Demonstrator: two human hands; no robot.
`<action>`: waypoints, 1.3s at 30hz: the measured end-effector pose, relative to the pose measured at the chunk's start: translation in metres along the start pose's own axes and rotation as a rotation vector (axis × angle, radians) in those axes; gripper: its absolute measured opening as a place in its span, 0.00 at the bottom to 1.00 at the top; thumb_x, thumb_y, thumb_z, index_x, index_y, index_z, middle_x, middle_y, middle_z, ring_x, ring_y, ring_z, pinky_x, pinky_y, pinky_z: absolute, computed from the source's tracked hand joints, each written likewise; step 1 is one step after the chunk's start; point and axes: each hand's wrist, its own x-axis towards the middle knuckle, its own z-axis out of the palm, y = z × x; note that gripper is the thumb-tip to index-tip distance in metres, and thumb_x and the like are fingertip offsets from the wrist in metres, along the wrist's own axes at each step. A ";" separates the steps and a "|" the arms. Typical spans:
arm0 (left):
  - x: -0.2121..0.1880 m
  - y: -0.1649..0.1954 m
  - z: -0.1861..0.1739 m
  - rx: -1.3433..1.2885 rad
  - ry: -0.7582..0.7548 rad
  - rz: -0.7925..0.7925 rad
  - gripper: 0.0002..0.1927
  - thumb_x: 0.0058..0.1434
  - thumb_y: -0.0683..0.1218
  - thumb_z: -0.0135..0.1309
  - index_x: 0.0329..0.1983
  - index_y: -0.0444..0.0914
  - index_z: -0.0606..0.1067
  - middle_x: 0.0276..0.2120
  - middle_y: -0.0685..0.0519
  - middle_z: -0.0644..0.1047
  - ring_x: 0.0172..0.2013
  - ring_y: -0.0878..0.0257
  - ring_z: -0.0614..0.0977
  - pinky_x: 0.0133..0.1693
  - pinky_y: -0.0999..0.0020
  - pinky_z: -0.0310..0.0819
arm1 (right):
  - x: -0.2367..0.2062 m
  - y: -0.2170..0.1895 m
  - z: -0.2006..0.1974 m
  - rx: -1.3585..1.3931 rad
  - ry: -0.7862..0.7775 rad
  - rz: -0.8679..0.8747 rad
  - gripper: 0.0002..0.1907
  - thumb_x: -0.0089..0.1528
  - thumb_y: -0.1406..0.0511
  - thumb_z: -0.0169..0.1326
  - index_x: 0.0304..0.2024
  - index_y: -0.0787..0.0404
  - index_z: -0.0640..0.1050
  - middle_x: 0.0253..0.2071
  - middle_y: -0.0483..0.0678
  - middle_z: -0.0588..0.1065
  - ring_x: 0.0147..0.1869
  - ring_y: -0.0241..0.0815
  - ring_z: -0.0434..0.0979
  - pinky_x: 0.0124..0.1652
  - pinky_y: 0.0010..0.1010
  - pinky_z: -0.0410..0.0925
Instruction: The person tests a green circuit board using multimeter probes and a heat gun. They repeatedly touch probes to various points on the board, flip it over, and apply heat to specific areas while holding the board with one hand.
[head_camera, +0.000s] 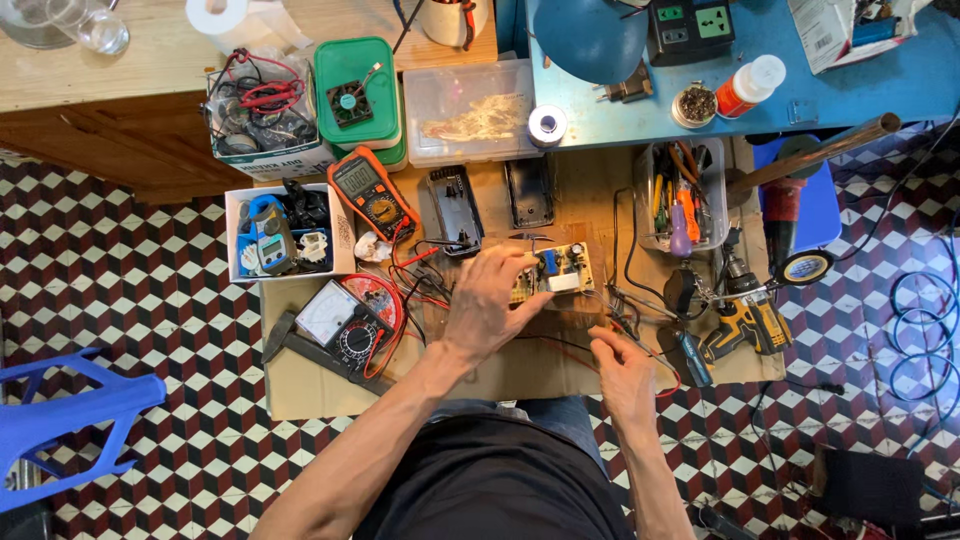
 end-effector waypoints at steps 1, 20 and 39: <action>0.011 0.001 0.008 0.014 -0.002 0.041 0.29 0.52 0.54 0.68 0.52 0.35 0.75 0.50 0.45 0.77 0.55 0.48 0.76 0.57 0.54 0.63 | -0.005 -0.002 -0.003 0.007 -0.019 0.004 0.15 0.64 0.64 0.55 0.50 0.64 0.83 0.36 0.44 0.79 0.38 0.31 0.73 0.38 0.23 0.66; 0.025 0.014 0.049 0.181 0.038 -0.180 0.31 0.48 0.58 0.70 0.52 0.39 0.77 0.42 0.48 0.76 0.53 0.48 0.74 0.62 0.48 0.60 | 0.042 -0.071 -0.049 -0.039 0.129 -0.408 0.09 0.68 0.67 0.55 0.45 0.68 0.80 0.41 0.47 0.78 0.43 0.34 0.78 0.45 0.24 0.69; 0.048 0.045 0.080 0.277 -0.025 -0.561 0.40 0.47 0.55 0.71 0.63 0.38 0.73 0.66 0.43 0.68 0.69 0.44 0.62 0.65 0.46 0.56 | 0.205 -0.081 -0.018 -0.259 -0.498 -0.159 0.18 0.58 0.54 0.66 0.34 0.62 0.81 0.24 0.41 0.75 0.28 0.31 0.72 0.28 0.26 0.66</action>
